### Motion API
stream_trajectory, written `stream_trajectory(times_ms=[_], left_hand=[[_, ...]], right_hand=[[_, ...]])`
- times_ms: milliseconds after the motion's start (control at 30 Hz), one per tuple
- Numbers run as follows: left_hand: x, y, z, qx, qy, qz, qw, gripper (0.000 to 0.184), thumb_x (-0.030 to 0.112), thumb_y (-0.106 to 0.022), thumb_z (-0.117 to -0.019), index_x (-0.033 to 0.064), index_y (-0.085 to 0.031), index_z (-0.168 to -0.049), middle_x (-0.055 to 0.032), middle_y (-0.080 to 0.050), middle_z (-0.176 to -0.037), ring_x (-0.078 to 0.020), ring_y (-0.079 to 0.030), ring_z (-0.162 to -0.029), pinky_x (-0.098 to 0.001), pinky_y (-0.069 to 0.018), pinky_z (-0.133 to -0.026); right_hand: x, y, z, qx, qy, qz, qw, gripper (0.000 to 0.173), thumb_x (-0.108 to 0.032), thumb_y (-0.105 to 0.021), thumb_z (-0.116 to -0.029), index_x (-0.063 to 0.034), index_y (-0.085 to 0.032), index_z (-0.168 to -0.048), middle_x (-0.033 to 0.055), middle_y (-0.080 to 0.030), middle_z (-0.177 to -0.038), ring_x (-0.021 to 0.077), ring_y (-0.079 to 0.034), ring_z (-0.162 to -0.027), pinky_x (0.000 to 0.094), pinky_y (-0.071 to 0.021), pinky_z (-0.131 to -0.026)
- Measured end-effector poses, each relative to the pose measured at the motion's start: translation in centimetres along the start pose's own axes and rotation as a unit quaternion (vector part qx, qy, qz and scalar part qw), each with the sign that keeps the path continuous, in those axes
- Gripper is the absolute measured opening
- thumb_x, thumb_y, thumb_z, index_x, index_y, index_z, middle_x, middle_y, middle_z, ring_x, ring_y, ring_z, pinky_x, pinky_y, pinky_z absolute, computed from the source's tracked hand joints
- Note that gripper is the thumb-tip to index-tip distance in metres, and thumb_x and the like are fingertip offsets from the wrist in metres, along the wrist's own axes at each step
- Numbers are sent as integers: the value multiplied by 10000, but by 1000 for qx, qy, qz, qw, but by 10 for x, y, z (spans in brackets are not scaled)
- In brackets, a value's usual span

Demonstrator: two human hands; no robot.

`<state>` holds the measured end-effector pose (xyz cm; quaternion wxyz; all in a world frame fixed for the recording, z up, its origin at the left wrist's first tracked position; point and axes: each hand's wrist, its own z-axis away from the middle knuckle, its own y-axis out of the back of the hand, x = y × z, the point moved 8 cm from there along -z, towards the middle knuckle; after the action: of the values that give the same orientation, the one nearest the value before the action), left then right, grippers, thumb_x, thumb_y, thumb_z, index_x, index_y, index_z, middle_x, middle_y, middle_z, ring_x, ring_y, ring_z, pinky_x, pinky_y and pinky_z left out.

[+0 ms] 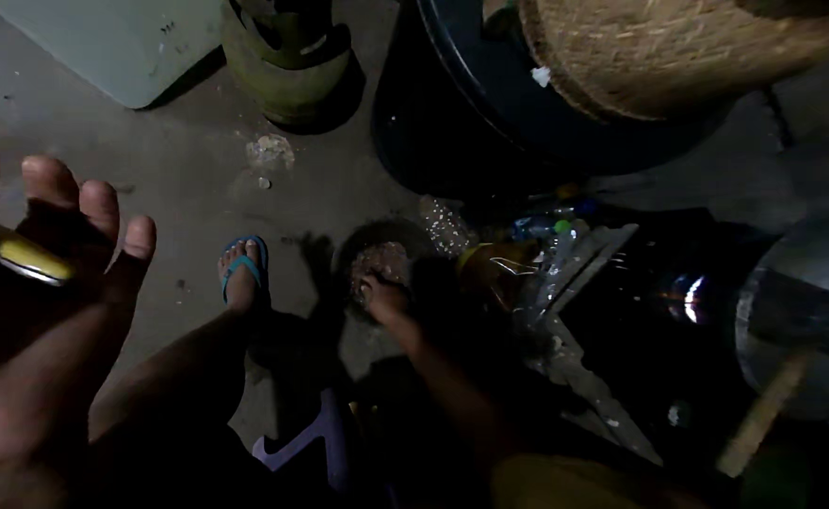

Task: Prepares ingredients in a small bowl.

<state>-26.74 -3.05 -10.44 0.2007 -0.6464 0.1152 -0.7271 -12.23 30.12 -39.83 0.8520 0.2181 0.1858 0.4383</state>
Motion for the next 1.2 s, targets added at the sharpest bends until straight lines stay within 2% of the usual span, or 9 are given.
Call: stream_trajectory(times_ms=[100, 267, 367, 467, 633, 833, 933, 1033, 1200], left_hand=[[0, 1, 1, -5, 3, 31, 1000, 346, 71, -296, -1104, 54, -439, -1419, -84, -662, -1275, -223, -701, -1108, -358, -617, -924], [0, -9, 5, 32, 79, 147, 986, 386, 266, -282, -1131, 79, -568, -1311, -125, -698, -1210, -287, -705, -1091, -452, -605, -937], [-3, 2, -3, -26, -24, 8, 999, 369, 69, -298, -1075, 65, -414, -1425, -80, -621, -1318, -196, -676, -1141, -322, -594, -947], [13, -33, 1, 88, -1, -143, 986, 336, -110, -411, -993, -95, -452, -1327, -79, -604, -1081, -64, -653, -896, -166, -535, -784], [0, -15, 5, 53, 107, 153, 981, 373, 274, -289, -1129, 90, -607, -1196, -112, -709, -1105, -255, -719, -1012, -420, -626, -870], [2, -15, 6, 52, 84, 177, 979, 401, 278, -256, -1133, 69, -570, -1269, -145, -700, -1153, -291, -713, -1054, -452, -617, -910], [1, -22, 6, 72, 77, 104, 989, 319, 185, -231, -1118, 120, -522, -1231, -55, -667, -1114, -190, -712, -981, -345, -618, -831], [1, -10, 5, 79, 101, 136, 982, 357, 284, -308, -1128, 120, -599, -1254, -75, -714, -1109, -231, -721, -1011, -413, -628, -859], [7, -12, 8, 69, 77, 118, 988, 389, 257, -230, -1141, 101, -541, -1314, -69, -723, -1142, -221, -729, -1039, -383, -635, -869]], right_hand=[[4, -23, -7, 9, -16, 69, 997, 486, -422, -330, -1119, -312, -385, -1589, 177, -679, -1308, 390, -663, -1193, 596, -522, -985], [20, 17, -28, -5, -19, 26, 999, 457, -250, -376, -1127, -85, -442, -1548, 227, -579, -1442, 415, -555, -1332, 589, -420, -1109], [16, 6, -5, -14, 64, 74, 995, 447, -353, -387, -1119, -244, -483, -1543, 196, -625, -1396, 399, -598, -1292, 576, -458, -1094], [25, -27, 16, -36, 103, 158, 981, 467, -420, -364, -1120, -380, -389, -1584, 225, -617, -1375, 430, -615, -1240, 615, -481, -1032], [28, -1, -21, 10, 9, 94, 996, 461, -340, -358, -1129, -201, -459, -1557, 215, -614, -1398, 402, -598, -1287, 557, -470, -1080], [-11, -33, 15, 11, 21, 68, 997, 473, -439, -338, -1117, -369, -392, -1583, 157, -675, -1319, 379, -670, -1176, 591, -539, -959], [10, -16, 1, 15, -30, 39, 999, 479, -369, -323, -1127, -242, -403, -1582, 186, -637, -1378, 385, -633, -1248, 578, -503, -1030], [32, 23, -32, 2, -22, -152, 988, 438, -233, -388, -1132, 5, -504, -1481, 262, -543, -1468, 386, -516, -1382, 523, -388, -1168], [60, 49, -71, 94, -10, -307, 947, 460, -303, -456, -1118, -12, -536, -1465, 241, -542, -1483, 366, -509, -1399, 524, -383, -1174]])
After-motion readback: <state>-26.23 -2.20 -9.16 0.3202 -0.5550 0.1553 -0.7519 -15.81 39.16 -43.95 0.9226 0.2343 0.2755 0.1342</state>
